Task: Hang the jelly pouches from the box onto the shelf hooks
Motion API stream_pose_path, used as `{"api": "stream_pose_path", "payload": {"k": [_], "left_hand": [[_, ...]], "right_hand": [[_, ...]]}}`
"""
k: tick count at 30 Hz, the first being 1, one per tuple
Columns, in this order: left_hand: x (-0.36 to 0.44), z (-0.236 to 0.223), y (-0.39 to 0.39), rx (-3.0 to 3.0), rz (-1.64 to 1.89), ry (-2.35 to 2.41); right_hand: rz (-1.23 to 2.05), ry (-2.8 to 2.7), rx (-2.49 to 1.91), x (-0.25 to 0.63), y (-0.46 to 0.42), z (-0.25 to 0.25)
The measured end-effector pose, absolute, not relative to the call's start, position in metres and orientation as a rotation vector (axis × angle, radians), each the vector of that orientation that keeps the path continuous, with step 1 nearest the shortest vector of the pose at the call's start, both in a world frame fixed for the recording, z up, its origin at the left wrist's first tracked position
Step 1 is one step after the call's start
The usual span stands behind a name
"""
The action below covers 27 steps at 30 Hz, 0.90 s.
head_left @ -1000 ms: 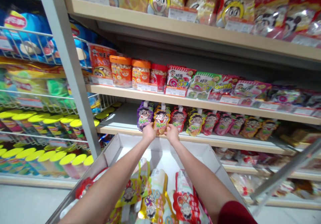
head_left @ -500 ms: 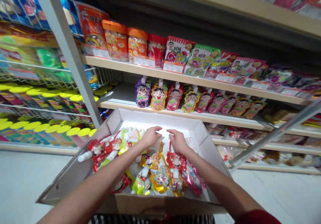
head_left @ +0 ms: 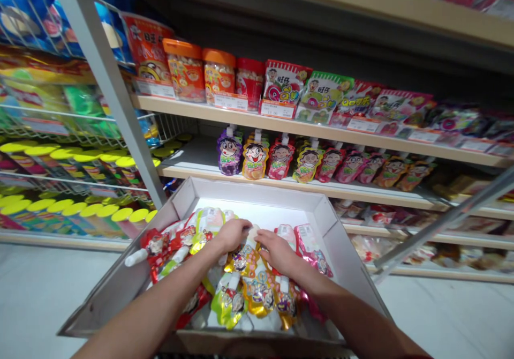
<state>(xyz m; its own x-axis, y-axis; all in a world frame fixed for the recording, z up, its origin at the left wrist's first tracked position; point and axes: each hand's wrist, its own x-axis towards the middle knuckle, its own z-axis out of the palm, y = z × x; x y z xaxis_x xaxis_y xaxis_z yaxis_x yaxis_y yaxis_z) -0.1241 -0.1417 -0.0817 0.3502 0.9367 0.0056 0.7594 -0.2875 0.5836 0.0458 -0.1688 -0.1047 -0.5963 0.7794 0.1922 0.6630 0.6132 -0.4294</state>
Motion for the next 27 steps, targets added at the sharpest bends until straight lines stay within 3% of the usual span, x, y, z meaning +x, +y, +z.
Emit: {"api": "stream_pose_path", "payload": {"k": [17, 27], "left_hand": [[-0.125, -0.077, -0.143, 2.201, 0.413, 1.454], [-0.126, -0.078, -0.141, 2.193, 0.435, 1.466]], "right_hand": [[0.307, -2.602, -1.072, 0.042, -0.170, -0.100], [0.042, -2.623, -1.067, 0.036, -0.170, -0.104]]}}
